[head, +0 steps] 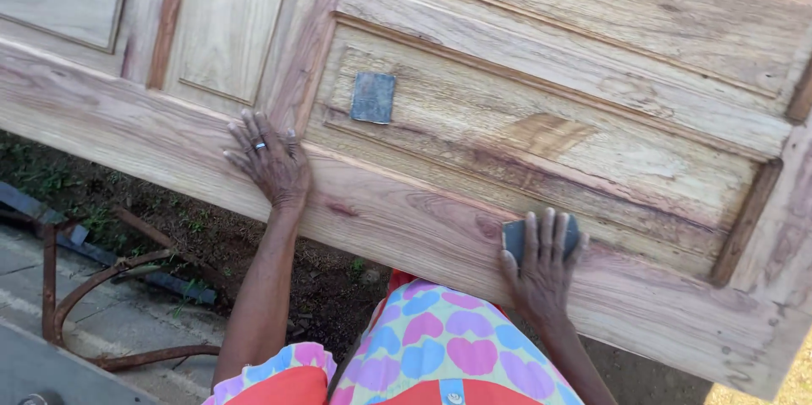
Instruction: Sanding a wooden door using a piece of sandpaper.
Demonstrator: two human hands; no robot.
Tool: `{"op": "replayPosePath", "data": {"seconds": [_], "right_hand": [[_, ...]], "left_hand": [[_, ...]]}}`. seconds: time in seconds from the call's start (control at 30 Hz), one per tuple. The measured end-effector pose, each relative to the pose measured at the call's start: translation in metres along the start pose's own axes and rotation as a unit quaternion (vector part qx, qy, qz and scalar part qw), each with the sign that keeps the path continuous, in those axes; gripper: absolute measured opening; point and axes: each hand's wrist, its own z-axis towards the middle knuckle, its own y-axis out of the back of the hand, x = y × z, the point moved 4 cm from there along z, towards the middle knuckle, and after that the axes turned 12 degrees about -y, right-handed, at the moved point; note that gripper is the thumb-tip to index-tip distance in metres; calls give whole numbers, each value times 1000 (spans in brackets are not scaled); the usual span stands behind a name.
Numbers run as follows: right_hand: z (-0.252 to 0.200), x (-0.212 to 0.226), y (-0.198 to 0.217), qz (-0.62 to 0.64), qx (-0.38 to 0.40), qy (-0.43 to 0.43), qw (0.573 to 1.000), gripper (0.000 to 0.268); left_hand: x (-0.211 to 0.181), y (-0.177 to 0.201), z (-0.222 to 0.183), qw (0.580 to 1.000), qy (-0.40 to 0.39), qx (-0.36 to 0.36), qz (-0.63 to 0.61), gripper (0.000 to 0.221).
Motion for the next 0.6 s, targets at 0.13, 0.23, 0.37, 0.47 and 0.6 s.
{"op": "replayPosePath", "data": {"seconds": [0.13,0.23,0.37,0.47,0.6], "right_hand": [[28,79,-12,-9,20,122,992,82],[36,142,-15,22,37,199,979,92],[46,210,-33,25,43,275,960,101],[59,249,-49,21,62,308,949,101],[70,293,-67,19,67,338,938,102]], "left_hand": [[27,3,9,994,-101,34,-36,66],[40,6,7,985,-165,43,-35,61],[25,19,7,990,-130,26,-51,56],[29,22,8,990,-119,-43,-63,61],[32,21,10,993,-102,-38,-44,63]]}}
